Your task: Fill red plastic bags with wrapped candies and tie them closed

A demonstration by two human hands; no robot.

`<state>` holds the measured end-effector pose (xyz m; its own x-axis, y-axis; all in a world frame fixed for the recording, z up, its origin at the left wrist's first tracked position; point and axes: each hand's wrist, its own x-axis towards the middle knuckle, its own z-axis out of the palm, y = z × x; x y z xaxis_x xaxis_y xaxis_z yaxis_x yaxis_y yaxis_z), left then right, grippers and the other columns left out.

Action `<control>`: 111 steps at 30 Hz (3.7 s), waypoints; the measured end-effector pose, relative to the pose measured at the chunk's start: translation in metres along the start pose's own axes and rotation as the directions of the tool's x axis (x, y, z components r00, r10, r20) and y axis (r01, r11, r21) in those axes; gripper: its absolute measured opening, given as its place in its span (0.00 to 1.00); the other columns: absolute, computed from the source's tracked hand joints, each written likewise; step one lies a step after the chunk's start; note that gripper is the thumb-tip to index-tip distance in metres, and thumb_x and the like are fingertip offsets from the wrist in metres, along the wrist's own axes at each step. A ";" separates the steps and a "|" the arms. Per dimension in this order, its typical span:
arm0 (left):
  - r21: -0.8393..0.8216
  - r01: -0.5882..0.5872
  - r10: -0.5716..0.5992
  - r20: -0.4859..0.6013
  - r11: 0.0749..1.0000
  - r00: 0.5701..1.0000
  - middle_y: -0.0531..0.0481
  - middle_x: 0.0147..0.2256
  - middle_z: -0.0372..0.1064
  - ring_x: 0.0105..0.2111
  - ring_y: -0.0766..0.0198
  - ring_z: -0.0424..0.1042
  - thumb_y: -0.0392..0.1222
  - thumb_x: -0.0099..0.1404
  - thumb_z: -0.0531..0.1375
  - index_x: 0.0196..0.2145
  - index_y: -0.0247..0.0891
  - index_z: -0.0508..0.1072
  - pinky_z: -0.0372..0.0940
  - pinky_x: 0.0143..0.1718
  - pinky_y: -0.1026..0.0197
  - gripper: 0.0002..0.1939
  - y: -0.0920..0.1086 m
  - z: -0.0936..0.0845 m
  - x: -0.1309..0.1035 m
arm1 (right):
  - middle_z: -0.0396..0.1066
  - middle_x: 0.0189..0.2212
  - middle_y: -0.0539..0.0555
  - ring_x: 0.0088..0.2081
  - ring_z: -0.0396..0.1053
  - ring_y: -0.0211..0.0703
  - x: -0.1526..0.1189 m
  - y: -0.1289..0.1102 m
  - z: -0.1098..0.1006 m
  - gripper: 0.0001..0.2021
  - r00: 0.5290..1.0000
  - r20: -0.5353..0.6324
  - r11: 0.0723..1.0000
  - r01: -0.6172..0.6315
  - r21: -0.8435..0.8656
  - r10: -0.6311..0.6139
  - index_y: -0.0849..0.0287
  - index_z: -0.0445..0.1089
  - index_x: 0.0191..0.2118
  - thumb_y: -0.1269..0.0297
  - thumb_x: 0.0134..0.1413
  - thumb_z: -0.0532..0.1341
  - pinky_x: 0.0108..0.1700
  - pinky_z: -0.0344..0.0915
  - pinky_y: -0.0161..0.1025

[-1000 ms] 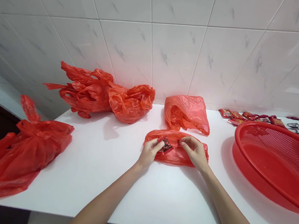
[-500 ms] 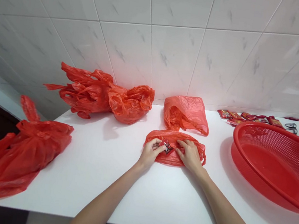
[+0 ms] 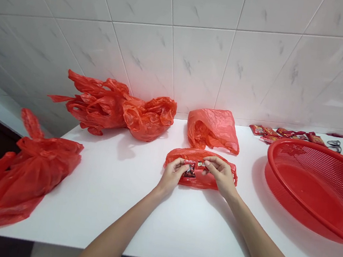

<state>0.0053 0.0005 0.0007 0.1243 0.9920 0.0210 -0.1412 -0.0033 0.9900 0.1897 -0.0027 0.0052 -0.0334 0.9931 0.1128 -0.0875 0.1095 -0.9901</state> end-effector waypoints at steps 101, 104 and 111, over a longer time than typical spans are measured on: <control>-0.145 0.085 -0.085 0.012 0.986 0.996 0.54 0.32 0.71 0.29 0.68 0.69 0.50 0.48 0.73 0.35 0.38 0.74 0.65 0.32 0.65 0.20 0.006 -0.002 -0.005 | 0.75 0.34 0.50 0.35 0.74 0.41 -0.008 0.003 0.009 0.16 0.969 0.242 0.981 -0.089 0.174 0.045 0.55 0.74 0.39 0.59 0.45 0.75 0.43 0.72 0.42; -0.142 0.098 -0.097 0.014 0.985 0.995 0.54 0.31 0.71 0.28 0.69 0.68 0.51 0.48 0.73 0.35 0.38 0.74 0.64 0.31 0.66 0.21 0.006 -0.002 -0.005 | 0.74 0.33 0.50 0.35 0.73 0.41 -0.008 0.002 0.010 0.16 0.970 0.241 0.981 -0.084 0.173 0.041 0.55 0.75 0.39 0.59 0.44 0.75 0.42 0.72 0.42; -0.138 0.085 -0.084 0.013 0.987 0.996 0.53 0.32 0.71 0.30 0.67 0.70 0.51 0.49 0.73 0.35 0.38 0.75 0.66 0.34 0.64 0.19 0.008 -0.001 -0.006 | 0.75 0.34 0.51 0.34 0.73 0.41 -0.008 0.001 0.009 0.16 0.970 0.240 0.983 -0.082 0.162 0.042 0.55 0.74 0.39 0.58 0.44 0.75 0.43 0.73 0.43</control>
<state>0.0021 -0.0048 0.0081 0.1486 0.9870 -0.0604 -0.2645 0.0986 0.9593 0.1804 -0.0109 0.0037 -0.2748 0.9575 0.0882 -0.2448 0.0191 -0.9694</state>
